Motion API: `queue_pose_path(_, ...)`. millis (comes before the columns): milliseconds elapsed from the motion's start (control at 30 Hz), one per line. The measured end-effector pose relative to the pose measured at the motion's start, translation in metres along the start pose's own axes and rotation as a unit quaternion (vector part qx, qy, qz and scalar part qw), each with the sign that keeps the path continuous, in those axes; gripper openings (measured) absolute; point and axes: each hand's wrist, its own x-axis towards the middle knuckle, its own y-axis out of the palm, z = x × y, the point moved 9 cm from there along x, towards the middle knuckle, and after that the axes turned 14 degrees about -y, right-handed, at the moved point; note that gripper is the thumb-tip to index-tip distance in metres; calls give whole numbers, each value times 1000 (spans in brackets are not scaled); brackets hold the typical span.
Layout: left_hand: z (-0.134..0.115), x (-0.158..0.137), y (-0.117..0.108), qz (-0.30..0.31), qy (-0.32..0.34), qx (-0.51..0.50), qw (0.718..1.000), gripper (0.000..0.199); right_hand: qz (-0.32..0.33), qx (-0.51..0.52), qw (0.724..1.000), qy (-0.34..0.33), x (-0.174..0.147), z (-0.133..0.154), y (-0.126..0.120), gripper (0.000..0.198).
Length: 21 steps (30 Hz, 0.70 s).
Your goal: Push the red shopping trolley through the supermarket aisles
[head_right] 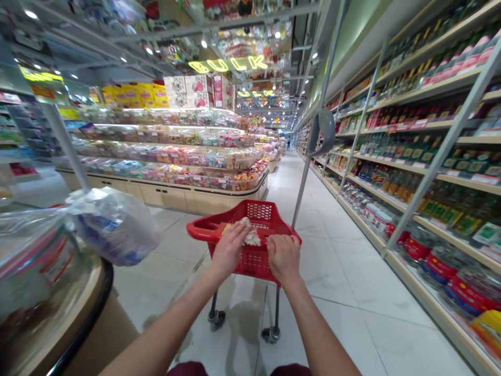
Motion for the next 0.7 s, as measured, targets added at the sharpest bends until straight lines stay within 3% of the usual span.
queue_pose_path(67,39,-4,-22,-51,-74,7,996,40,0,2,1000,7,-1,-2,-2,34)
queue_pose_path(133,57,-6,-32,-76,-119,16,990,41,-9,3,1000,16,-2,-1,-4,35)
queue_pose_path(200,36,-4,-21,-46,-86,18,995,38,-20,2,1000,19,-3,3,-5,35)
queue_pose_path(300,-22,-1,7,33,33,4,999,32,-27,0,1000,8,-4,7,-7,35)
queue_pose_path(367,-30,1,11,55,49,-3,997,30,-33,8,999,-1,-7,5,-9,36)
queue_pose_path(500,32,12,-18,7,-100,12,995,32,-46,42,998,7,-13,-4,-12,37)
queue_pose_path(567,46,14,-25,-9,-144,24,989,32,-56,50,997,22,-15,-7,-12,37)
queue_pose_path(633,23,15,-14,13,-112,26,993,31,-66,51,996,28,-17,-5,-12,37)
queue_pose_path(700,-20,13,6,58,-29,16,998,30,-71,47,996,21,-18,-2,-12,38)
